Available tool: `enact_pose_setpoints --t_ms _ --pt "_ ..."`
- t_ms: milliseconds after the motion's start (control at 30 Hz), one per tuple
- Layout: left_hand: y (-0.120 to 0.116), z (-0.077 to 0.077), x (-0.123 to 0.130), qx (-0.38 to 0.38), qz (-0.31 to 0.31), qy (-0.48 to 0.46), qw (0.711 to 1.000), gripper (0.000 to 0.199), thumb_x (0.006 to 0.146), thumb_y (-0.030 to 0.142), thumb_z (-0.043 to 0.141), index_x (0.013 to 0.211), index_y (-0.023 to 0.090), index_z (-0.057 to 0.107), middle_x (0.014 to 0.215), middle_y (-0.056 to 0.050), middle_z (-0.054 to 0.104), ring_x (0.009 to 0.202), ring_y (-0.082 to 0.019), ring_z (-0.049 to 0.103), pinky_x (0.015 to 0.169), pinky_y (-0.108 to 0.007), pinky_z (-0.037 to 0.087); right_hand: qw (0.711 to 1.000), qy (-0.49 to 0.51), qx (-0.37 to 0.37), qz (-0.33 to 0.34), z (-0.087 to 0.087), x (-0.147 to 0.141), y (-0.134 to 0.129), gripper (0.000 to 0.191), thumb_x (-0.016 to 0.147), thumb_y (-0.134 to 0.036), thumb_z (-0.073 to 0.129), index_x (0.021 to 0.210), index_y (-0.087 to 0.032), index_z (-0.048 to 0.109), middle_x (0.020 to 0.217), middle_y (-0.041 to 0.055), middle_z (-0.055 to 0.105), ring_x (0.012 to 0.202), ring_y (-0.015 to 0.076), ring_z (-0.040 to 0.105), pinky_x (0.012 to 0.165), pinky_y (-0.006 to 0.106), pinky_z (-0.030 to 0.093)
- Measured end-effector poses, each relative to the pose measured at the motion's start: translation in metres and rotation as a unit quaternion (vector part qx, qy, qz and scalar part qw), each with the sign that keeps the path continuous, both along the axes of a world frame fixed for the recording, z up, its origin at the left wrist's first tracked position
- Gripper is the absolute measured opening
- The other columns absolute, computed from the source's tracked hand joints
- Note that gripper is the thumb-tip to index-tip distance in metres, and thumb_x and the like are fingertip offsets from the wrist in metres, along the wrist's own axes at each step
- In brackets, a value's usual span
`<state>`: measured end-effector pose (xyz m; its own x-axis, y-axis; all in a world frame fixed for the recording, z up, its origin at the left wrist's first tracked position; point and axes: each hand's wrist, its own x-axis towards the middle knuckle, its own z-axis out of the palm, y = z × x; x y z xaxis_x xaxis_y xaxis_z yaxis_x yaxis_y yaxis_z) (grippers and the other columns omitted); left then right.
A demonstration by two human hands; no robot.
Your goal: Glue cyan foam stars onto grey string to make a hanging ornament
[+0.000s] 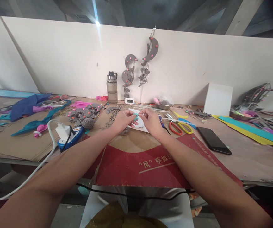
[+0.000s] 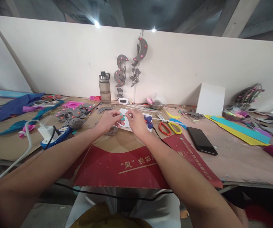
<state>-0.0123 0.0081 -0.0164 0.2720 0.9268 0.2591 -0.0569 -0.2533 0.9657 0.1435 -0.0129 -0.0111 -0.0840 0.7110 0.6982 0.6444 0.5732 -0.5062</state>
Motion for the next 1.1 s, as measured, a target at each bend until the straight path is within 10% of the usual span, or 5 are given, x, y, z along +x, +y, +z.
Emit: enact_pose_setpoints --t_ms 1100 --pt "0.0027 -0.0020 -0.0018 0.036 0.062 0.099 0.992 0.016 0.074 0.028 0.067 0.075 0.012 0.062 0.056 -0.005 0.065 0.045 -0.011 0.058 0.048 -0.022 0.045 0.997 -0.061 0.053 -0.007 -0.0015 0.0006 0.0013 0.008 0.084 -0.020 0.053 0.077 -0.020 0.057 0.078 0.0041 0.053 0.075 0.0192 0.049 0.072 0.032 0.039"
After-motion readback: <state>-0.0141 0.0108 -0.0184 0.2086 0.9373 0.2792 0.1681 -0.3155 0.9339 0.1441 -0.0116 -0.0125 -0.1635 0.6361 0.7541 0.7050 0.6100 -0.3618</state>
